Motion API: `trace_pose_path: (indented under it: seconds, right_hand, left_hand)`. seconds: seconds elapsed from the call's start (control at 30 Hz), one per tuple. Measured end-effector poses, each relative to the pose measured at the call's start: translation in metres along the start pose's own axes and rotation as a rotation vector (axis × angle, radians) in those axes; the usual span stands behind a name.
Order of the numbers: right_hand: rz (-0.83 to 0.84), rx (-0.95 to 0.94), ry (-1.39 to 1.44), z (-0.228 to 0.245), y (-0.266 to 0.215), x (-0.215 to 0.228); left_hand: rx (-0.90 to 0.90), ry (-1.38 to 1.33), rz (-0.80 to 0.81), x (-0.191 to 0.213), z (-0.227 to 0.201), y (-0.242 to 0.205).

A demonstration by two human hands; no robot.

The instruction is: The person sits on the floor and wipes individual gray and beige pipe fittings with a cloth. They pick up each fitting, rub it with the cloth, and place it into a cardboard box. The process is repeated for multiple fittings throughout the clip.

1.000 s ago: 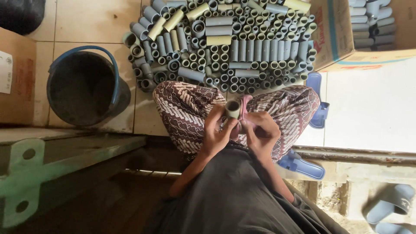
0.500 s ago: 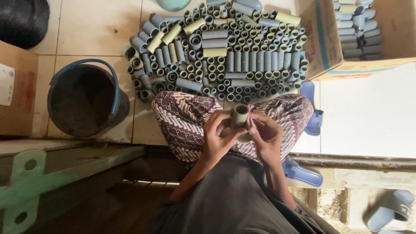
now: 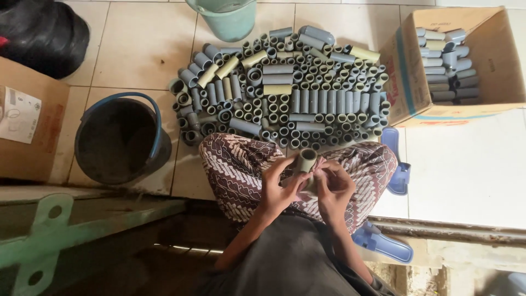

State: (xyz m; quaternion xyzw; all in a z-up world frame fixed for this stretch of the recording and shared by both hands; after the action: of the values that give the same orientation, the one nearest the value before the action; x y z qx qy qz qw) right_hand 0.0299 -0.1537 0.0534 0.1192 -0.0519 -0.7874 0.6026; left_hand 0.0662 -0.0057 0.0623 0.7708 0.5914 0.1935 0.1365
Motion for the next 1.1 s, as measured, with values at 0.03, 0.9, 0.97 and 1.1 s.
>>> trace_pose_path:
  seconds: [0.03, 0.9, 0.97, 1.1]
  right_hand:
    - [-0.003, 0.002, -0.002, 0.002, 0.001, -0.002]
    - [-0.052, -0.252, 0.070, -0.014, 0.010, 0.001]
    - [-0.055, -0.249, 0.052, -0.013, 0.013, 0.001]
    - [-0.035, -0.226, 0.007, -0.025, 0.022, 0.007]
  left_hand:
    - [-0.002, -0.003, 0.002, -0.001, 0.000, -0.001]
    - [0.093, 0.202, 0.037, -0.015, 0.027, 0.001]
    - [0.110, 0.130, 0.045, -0.016, 0.046, -0.001]
    - [0.124, 0.126, 0.061, -0.013, 0.067, -0.007]
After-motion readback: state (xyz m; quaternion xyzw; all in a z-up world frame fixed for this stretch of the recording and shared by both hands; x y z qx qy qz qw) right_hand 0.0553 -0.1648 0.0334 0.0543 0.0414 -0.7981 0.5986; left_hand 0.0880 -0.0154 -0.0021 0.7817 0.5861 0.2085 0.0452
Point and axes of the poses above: each hand's wrist, its own y-axis towards the middle knuckle, its own x-axis out of the back of the hand, z = x × y, the point moved 6 cm from there along y, towards the middle knuckle, and after that the axes turned 11 degrees about z, right-handed, at the moved point
